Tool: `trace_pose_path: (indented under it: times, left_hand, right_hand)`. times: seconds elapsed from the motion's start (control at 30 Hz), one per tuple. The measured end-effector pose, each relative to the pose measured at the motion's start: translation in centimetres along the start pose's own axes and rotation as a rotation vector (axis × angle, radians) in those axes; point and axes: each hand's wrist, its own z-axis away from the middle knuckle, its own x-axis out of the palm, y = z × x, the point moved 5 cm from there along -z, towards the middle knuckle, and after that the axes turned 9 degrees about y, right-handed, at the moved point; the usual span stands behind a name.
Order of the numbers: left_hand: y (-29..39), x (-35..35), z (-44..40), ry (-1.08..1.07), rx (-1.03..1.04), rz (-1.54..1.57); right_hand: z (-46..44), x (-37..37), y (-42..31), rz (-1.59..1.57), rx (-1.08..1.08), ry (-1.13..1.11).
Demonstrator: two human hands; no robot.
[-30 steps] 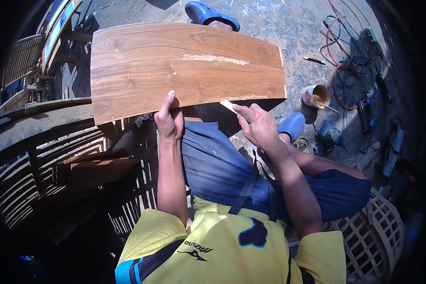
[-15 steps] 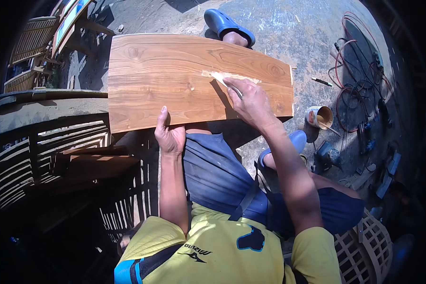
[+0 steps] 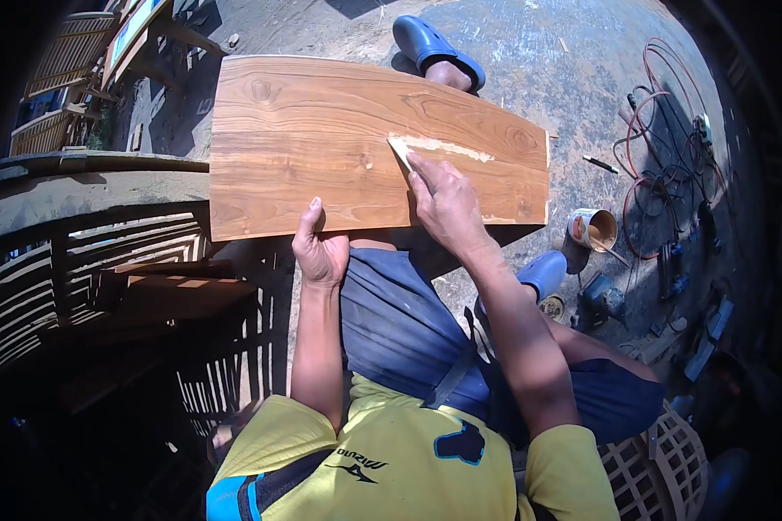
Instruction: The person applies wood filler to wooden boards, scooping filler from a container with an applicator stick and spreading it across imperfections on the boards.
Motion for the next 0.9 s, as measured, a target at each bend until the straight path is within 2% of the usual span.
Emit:
trace_pose_path:
  times: [0.07,0.2,0.27,0.33,0.4,0.47,0.53,0.57,0.6,0.67,0.73,0.77,0.8,0.83,0.87,0.9]
  left_hand:
    - [0.0,-0.5,0.1,0.006,-0.007,-0.001]
    - [-0.4,-1.4,-0.3,-0.014,-0.018,0.015]
    - [-0.5,-1.4,-0.2,-0.010,-0.016,0.018]
    - [-0.6,-1.3,-0.1,-0.017,-0.033,0.012]
    - [-0.6,-2.0,-0.3,-0.008,-0.034,0.010]
    - [-0.5,-2.1,-0.4,-0.032,-0.059,-0.005]
    - [-0.4,-2.6,-0.8,-0.018,-0.031,-0.006]
    - [-0.2,-2.4,-0.9,-0.012,-0.020,-0.009]
    - [0.0,-1.7,-0.3,-0.008,-0.022,-0.011]
    - [0.7,-3.1,-0.8,-0.019,-0.011,-0.031]
    - [1.7,-6.4,-2.2,-0.105,-0.043,-0.078]
    - [2.3,-7.3,-2.7,-0.181,-0.083,-0.074]
    - [2.2,-6.5,-2.3,-0.134,-0.070,-0.103]
    - [2.2,-5.7,-1.8,-0.087,-0.058,-0.133]
    - [2.3,-4.2,-0.5,0.082,0.004,-0.198]
    - [2.4,-4.6,-0.8,0.035,-0.015,-0.219]
  right_hand:
    - [0.4,0.8,-0.3,0.088,0.014,-0.079]
    - [-0.3,0.0,-0.4,0.060,-0.035,-0.077]
    - [-0.3,0.5,-0.6,0.074,-0.096,0.007]
    - [-0.2,0.1,-0.8,0.101,-0.035,-0.014]
    - [-0.1,-0.5,-0.9,0.075,-0.092,-0.072]
    - [0.0,-0.8,-0.5,0.035,-0.075,0.049]
    - [0.5,-0.8,0.4,0.056,-0.096,-0.114]
    - [0.8,-2.0,1.5,0.071,-0.180,-0.200]
    - [0.7,-4.6,2.8,0.101,-0.152,-0.182]
    - [0.2,-10.8,6.1,0.086,0.042,-0.181]
    - [0.1,-19.6,11.4,0.236,0.071,-0.086]
    - [0.4,-23.8,14.5,0.521,0.163,-0.118]
    - [0.9,-27.5,17.4,0.794,0.252,-0.155]
    - [1.8,-30.3,21.0,0.896,0.332,-0.186]
    - [3.0,-31.7,24.3,0.990,0.409,-0.220]
    - [3.8,-31.8,25.9,0.991,0.423,-0.207]
